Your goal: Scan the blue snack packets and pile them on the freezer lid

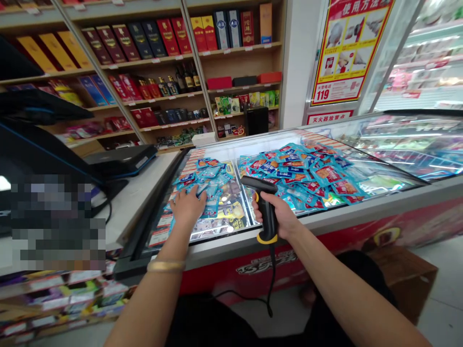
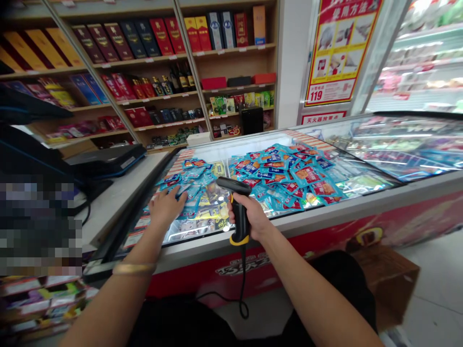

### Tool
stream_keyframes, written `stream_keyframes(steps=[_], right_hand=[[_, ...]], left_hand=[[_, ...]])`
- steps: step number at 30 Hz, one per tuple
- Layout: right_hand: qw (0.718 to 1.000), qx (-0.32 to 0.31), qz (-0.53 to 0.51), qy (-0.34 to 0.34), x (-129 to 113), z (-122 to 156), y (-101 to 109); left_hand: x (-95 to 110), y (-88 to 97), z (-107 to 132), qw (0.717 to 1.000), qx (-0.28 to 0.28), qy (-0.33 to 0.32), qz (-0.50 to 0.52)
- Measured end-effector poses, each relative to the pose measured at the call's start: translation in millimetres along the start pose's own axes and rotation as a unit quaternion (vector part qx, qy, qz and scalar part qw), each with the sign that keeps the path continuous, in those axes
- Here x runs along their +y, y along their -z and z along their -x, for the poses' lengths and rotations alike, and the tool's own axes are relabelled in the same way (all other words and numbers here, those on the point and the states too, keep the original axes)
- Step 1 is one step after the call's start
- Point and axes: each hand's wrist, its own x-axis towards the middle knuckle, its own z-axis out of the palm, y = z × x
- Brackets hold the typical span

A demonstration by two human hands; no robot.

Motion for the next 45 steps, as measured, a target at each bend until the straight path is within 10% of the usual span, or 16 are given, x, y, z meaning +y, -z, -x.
stream_keyframes(steps=[10, 19, 26, 32, 45], right_hand=[[1.0, 0.011, 0.022, -0.007, -3.4, 4.3, -1.3], [1.0, 0.003, 0.016, -0.012, -3.4, 2.3, 0.0], [1.0, 0.01, 0.008, -0.015, -3.7, 2.7, -0.6], [1.0, 0.009, 0.01, -0.015, -4.1, 3.0, -1.7], [0.995, -0.016, 0.091, -0.036, -3.6, 6.8, -5.2]], left_hand=[[6.3, 6.9, 9.6, 0.998, 0.052, -0.031, -0.012], [-2.6, 9.0, 7.7, 0.966, 0.235, -0.041, 0.096], [0.6, -0.4, 7.5, 0.945, 0.229, -0.124, 0.196], [3.3, -2.5, 13.5, 0.873, 0.218, -0.16, 0.407], [14.8, -2.6, 27.3, 0.894, 0.174, -0.313, 0.268]])
